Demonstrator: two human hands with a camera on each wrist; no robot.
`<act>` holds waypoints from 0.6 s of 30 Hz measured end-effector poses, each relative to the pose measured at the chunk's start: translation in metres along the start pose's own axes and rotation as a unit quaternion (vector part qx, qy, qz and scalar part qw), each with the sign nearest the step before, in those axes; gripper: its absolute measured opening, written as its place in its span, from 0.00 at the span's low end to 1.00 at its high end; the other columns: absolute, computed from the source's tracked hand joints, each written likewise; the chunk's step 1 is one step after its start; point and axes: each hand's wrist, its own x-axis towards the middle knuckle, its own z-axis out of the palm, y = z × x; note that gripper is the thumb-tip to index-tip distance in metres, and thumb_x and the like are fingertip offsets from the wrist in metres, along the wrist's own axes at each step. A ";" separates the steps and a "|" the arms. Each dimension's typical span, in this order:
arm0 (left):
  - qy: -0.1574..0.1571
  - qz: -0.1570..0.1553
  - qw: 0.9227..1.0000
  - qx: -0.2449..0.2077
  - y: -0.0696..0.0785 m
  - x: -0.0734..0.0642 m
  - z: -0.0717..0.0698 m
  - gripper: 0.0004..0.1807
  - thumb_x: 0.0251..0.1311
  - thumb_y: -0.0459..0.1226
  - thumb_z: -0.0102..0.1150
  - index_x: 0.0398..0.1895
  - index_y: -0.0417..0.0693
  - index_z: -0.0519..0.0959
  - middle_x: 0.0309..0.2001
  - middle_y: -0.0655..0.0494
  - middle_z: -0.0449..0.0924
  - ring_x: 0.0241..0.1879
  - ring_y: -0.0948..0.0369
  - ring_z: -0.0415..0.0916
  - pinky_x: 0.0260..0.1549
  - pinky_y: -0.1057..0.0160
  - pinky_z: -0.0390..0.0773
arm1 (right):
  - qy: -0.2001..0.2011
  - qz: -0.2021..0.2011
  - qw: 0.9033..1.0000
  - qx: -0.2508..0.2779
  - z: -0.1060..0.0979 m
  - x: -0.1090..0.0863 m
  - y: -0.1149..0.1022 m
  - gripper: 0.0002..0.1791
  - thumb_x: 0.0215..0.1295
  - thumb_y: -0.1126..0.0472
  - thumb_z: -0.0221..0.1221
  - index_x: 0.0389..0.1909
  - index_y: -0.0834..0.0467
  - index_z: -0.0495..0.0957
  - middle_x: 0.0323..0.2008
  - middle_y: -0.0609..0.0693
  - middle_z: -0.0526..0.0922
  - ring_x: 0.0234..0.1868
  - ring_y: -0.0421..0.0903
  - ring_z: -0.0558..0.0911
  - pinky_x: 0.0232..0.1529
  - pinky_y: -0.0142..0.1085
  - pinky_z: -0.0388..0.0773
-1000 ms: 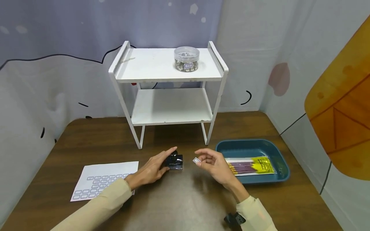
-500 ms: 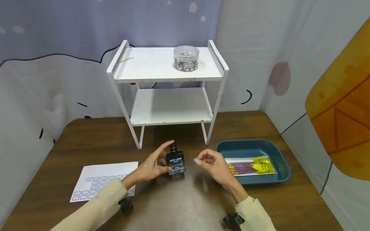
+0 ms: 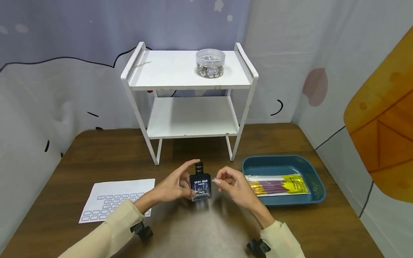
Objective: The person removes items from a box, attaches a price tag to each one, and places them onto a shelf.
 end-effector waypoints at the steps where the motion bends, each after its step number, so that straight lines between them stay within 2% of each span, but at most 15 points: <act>1: 0.004 -0.002 1.000 -0.001 0.000 0.000 0.001 0.54 0.50 0.21 0.63 0.79 0.56 0.49 0.31 0.46 0.75 0.27 0.56 0.83 0.31 0.58 0.86 | 0.000 -0.006 1.000 -0.004 0.001 0.000 0.000 0.04 0.69 0.69 0.59 0.38 0.68 0.76 0.31 0.65 0.78 0.27 0.42 0.79 0.31 0.32 0.80; 4: 0.013 -0.006 1.000 0.006 0.002 0.001 0.005 0.54 0.50 0.21 0.64 0.79 0.54 0.50 0.31 0.45 0.75 0.26 0.56 0.83 0.29 0.59 0.86 | 0.004 -0.025 1.000 -0.018 0.007 0.000 0.003 0.05 0.68 0.70 0.59 0.39 0.69 0.78 0.30 0.68 0.78 0.26 0.41 0.79 0.29 0.31 0.79; 7: 0.018 -0.013 1.000 0.017 0.003 0.002 0.010 0.53 0.49 0.22 0.63 0.79 0.54 0.50 0.31 0.45 0.75 0.26 0.57 0.82 0.28 0.61 0.85 | 0.020 -0.028 0.999 -0.034 0.014 0.000 0.006 0.05 0.66 0.70 0.61 0.40 0.69 0.80 0.28 0.65 0.80 0.24 0.38 0.78 0.27 0.31 0.78; 14: 0.036 -0.026 0.999 0.015 0.007 0.001 0.021 0.53 0.50 0.22 0.64 0.78 0.55 0.51 0.30 0.44 0.75 0.26 0.54 0.83 0.30 0.52 0.86 | 0.097 0.013 0.993 -0.061 0.030 -0.002 0.004 0.08 0.58 0.72 0.67 0.38 0.66 0.81 0.25 0.59 0.84 0.20 0.38 0.80 0.22 0.29 0.77; 18: 0.047 -0.022 0.998 0.027 0.008 0.000 0.025 0.53 0.51 0.22 0.65 0.78 0.56 0.51 0.31 0.44 0.76 0.26 0.56 0.83 0.28 0.59 0.85 | 0.134 0.035 0.989 -0.061 0.036 -0.003 0.000 0.11 0.55 0.72 0.69 0.39 0.64 0.81 0.24 0.56 0.84 0.19 0.38 0.82 0.22 0.30 0.80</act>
